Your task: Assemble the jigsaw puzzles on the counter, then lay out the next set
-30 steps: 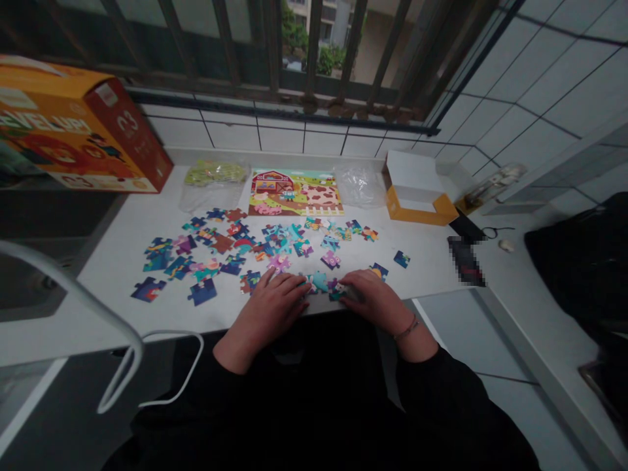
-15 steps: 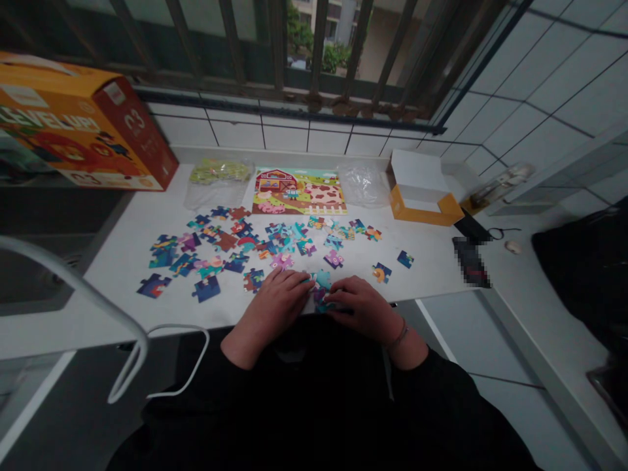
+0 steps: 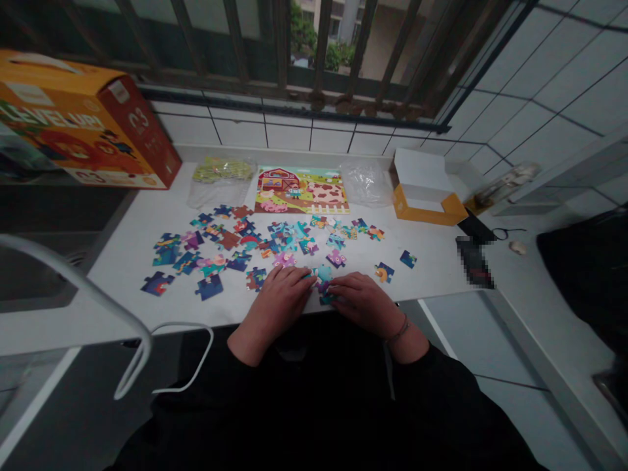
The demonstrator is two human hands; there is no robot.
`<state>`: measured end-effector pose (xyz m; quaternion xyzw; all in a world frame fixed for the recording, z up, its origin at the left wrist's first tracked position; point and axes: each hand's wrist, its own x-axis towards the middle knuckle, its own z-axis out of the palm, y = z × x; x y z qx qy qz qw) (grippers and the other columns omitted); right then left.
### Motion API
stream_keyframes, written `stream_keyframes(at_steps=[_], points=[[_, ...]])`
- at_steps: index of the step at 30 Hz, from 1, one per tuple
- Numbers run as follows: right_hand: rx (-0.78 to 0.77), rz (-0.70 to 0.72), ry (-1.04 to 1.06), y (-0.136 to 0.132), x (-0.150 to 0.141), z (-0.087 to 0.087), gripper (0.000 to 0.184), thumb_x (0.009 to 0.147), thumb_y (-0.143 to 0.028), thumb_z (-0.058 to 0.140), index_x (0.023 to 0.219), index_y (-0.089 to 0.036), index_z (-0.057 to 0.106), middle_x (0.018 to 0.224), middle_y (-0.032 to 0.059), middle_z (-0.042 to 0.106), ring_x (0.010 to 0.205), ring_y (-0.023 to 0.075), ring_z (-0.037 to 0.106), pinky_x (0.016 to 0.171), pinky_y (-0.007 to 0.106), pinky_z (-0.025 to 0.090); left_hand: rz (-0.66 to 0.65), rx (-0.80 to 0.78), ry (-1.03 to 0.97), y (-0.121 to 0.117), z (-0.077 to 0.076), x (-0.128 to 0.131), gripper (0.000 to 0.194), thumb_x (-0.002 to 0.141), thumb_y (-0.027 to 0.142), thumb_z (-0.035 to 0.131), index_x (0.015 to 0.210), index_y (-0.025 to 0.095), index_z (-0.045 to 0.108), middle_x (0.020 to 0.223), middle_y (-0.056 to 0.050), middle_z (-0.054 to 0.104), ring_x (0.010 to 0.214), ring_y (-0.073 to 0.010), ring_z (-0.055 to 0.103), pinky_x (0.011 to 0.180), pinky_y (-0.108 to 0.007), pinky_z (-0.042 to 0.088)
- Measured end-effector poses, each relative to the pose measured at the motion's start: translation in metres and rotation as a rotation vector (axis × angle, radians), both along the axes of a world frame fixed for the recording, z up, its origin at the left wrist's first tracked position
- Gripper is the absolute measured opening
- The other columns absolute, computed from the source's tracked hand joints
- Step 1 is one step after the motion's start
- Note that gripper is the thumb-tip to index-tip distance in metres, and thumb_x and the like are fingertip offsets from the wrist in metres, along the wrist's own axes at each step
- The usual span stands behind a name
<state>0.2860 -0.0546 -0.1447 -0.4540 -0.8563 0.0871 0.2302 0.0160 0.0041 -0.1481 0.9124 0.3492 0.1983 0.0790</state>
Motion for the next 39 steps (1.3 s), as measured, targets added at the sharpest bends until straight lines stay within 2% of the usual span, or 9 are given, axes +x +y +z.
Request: stream_keyframes(at_steps=[4, 8, 13, 18, 23, 27, 30, 35, 39], points=[[-0.002, 0.032, -0.029, 0.001, -0.002, 0.006, 0.024, 0.102, -0.023, 0.075, 0.125, -0.028, 0.076, 0.13, 0.0051, 0.081, 0.112, 0.0251, 0.074, 0.093, 0.042, 0.057, -0.002, 0.011, 0.022, 0.0, -0.001, 0.0, 0.034, 0.108, 0.022, 0.059, 0.14, 0.027, 0.07, 0.142, -0.009, 0.073, 0.129, -0.0318, 0.067, 0.118, -0.059, 0.046], [0.012, 0.006, -0.084, -0.002, -0.007, 0.011, 0.021, 0.103, -0.026, 0.074, 0.124, -0.027, 0.078, 0.126, 0.0067, 0.082, 0.107, 0.026, 0.073, 0.093, 0.044, 0.057, -0.006, 0.023, 0.055, -0.001, -0.002, -0.002, 0.035, 0.109, 0.022, 0.06, 0.143, 0.027, 0.067, 0.146, -0.008, 0.071, 0.132, -0.0326, 0.066, 0.12, -0.06, 0.044], [0.035, -0.041, -0.124, -0.01, -0.015, 0.011, 0.028, 0.104, -0.022, 0.071, 0.131, -0.024, 0.075, 0.131, 0.008, 0.081, 0.109, 0.0293, 0.071, 0.095, 0.048, 0.057, -0.151, 0.048, 0.072, -0.007, -0.003, -0.004, 0.044, 0.11, 0.017, 0.058, 0.152, 0.028, 0.059, 0.153, -0.007, 0.068, 0.14, -0.0287, 0.062, 0.129, -0.059, 0.034], [0.0, -0.057, -0.07, -0.009, -0.014, 0.01, 0.024, 0.104, -0.022, 0.07, 0.126, -0.026, 0.075, 0.131, 0.0077, 0.08, 0.11, 0.028, 0.071, 0.095, 0.046, 0.057, -0.191, 0.011, 0.039, -0.01, 0.002, 0.0, 0.035, 0.11, 0.028, 0.063, 0.145, 0.027, 0.064, 0.146, -0.007, 0.073, 0.135, -0.0275, 0.066, 0.122, -0.053, 0.041], [0.025, -0.285, -0.018, 0.013, -0.008, 0.008, 0.019, 0.107, -0.023, 0.061, 0.12, -0.022, 0.076, 0.121, 0.0137, 0.077, 0.11, 0.0305, 0.069, 0.099, 0.05, 0.056, -0.181, -0.012, -0.028, -0.009, 0.003, 0.005, 0.028, 0.11, 0.03, 0.064, 0.137, 0.027, 0.07, 0.139, -0.006, 0.076, 0.13, -0.0262, 0.07, 0.113, -0.048, 0.048], [0.054, -0.418, -0.07, 0.039, -0.008, 0.002, 0.022, 0.104, -0.031, 0.071, 0.123, -0.021, 0.073, 0.12, 0.0156, 0.073, 0.11, 0.032, 0.066, 0.098, 0.048, 0.055, -0.161, -0.015, -0.044, -0.009, 0.003, 0.006, 0.027, 0.109, 0.03, 0.066, 0.136, 0.027, 0.071, 0.138, -0.006, 0.076, 0.128, -0.026, 0.07, 0.11, -0.046, 0.049], [0.027, -0.45, -0.122, 0.05, -0.008, 0.001, 0.025, 0.101, -0.036, 0.076, 0.121, -0.021, 0.074, 0.116, 0.0155, 0.072, 0.107, 0.0321, 0.065, 0.096, 0.047, 0.055, -0.163, -0.025, -0.049, -0.01, 0.002, 0.004, 0.03, 0.108, 0.033, 0.068, 0.137, 0.026, 0.07, 0.139, -0.006, 0.076, 0.128, -0.0261, 0.07, 0.111, -0.046, 0.048], [-0.089, -0.432, -0.143, 0.048, 0.006, 0.007, 0.025, 0.102, -0.029, 0.074, 0.125, -0.02, 0.077, 0.117, 0.0149, 0.072, 0.109, 0.0322, 0.066, 0.099, 0.047, 0.055, -0.175, -0.017, -0.058, -0.01, 0.001, 0.002, 0.032, 0.109, 0.034, 0.065, 0.14, 0.026, 0.069, 0.14, -0.006, 0.075, 0.129, -0.0261, 0.069, 0.111, -0.047, 0.048], [-0.102, -0.377, -0.125, 0.038, 0.03, 0.01, 0.035, 0.1, -0.012, 0.067, 0.13, -0.024, 0.079, 0.12, 0.0121, 0.071, 0.109, 0.0293, 0.067, 0.1, 0.045, 0.056, -0.167, -0.012, -0.054, -0.011, 0.002, 0.002, 0.033, 0.109, 0.031, 0.065, 0.141, 0.027, 0.068, 0.141, -0.007, 0.075, 0.131, -0.0269, 0.068, 0.113, -0.048, 0.046]])
